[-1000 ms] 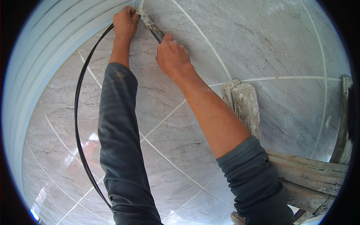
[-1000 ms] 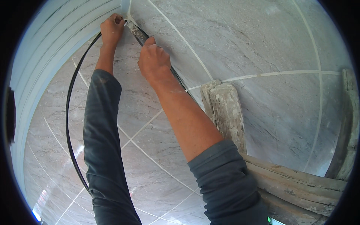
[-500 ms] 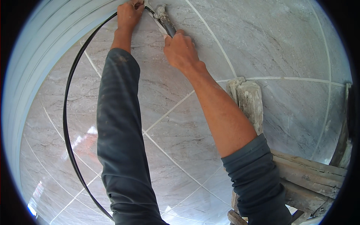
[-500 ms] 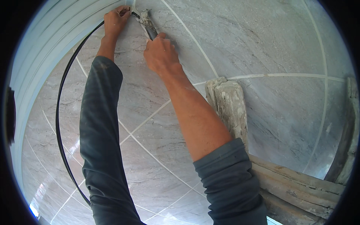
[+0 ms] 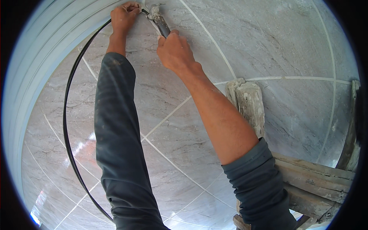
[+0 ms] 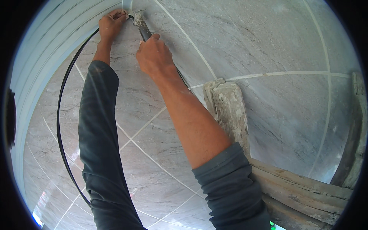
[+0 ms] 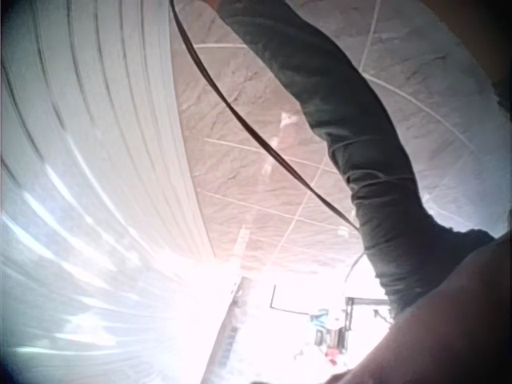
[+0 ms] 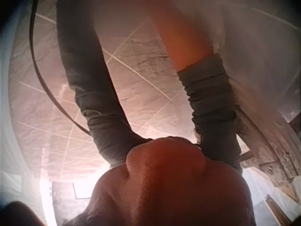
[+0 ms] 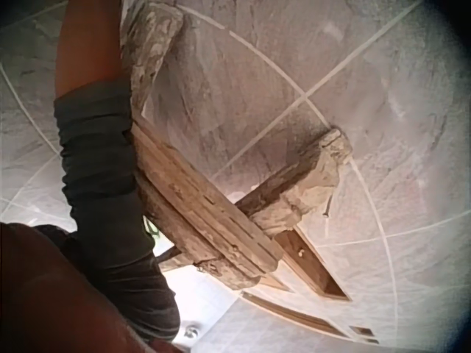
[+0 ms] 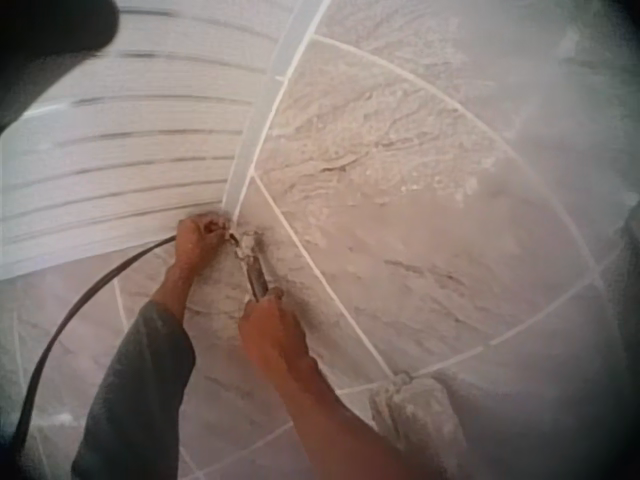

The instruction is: The person installs a black cable along the edge of a tiled wall and ceiling using a hammer and cable clips, hammering clips into the wall to secure the cable in place.

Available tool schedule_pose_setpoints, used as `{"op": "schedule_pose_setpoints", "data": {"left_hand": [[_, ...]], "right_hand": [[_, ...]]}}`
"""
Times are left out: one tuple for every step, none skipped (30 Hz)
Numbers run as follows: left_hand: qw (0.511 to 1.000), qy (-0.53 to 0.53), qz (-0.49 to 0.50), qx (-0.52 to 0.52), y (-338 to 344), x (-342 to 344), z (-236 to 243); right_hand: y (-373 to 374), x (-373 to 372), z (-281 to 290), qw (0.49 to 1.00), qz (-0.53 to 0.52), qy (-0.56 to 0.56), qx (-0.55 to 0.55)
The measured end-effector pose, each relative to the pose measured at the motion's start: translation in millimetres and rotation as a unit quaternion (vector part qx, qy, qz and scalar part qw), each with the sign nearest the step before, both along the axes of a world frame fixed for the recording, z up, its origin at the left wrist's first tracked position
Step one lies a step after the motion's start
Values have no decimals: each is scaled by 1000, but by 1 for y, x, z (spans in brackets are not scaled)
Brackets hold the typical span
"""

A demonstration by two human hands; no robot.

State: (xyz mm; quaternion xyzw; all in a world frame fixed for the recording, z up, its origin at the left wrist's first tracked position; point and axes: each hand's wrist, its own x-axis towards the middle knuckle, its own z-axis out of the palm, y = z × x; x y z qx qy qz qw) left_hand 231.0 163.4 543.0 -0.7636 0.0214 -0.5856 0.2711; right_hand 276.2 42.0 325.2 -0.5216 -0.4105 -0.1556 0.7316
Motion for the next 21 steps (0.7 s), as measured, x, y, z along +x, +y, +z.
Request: {"op": "schedule_pose_setpoints", "data": {"left_hand": [[1000,1,2,-1,1,-1,1],[1000,3,-5,1,1,-1,2],[1000,5,-12,3,1,0,2],[1000,7,-11,2,1,3,2],[1000,-5,-3,14,2,5,2],[1000,-16,5,25,2,7,2],[1000,-16,5,25,3,10,0],[999,-13,2,33,4,12,1],[999,-11,0,41,6,13,3],[999,-13,1,42,7,11,6],[999,-3,-1,54,8,12,7],[998,6,-1,67,10,11,8],[998,5,0,66,13,10,7],[997,3,-11,76,14,10,4],[996,1,-22,87,13,9,2],[996,-2,-21,87,12,9,2],[996,11,-17,91,10,10,0],[995,25,-12,96,8,10,-2],[995,23,-12,95,6,11,-5],[996,25,-9,82,4,11,-9],[997,27,-7,68,1,10,-12]], "right_hand": [[1,-1,0,1000,2,1,-1],[1,-2,0,1000,2,2,-4],[0,-2,0,1000,2,3,-7],[-1,-1,-1,1000,2,5,-8],[-1,-1,0,1000,7,4,-13],[-1,-1,-1,1000,12,3,-18],[-1,-1,-1,1000,12,4,-18],[-1,-1,-1,1000,4,1,-17],[-1,-2,-1,1000,-5,-2,-16],[0,-3,0,1000,-4,-4,-15],[1,-2,-1,1000,-8,-4,-18],[2,-1,-2,1000,-12,-4,-20],[3,-1,-3,1000,-11,-5,-21],[5,-1,-3,1000,-20,-2,-21],[6,0,-2,999,-27,1,-21],[7,1,-2,999,-27,-2,-21],[6,2,-3,999,-32,0,-25],[6,2,-3,999,-37,2,-30],[5,3,-3,999,-37,-1,-31],[6,4,-3,999,-37,-2,-28],[6,4,-3,999,-37,-3,-26]]}}
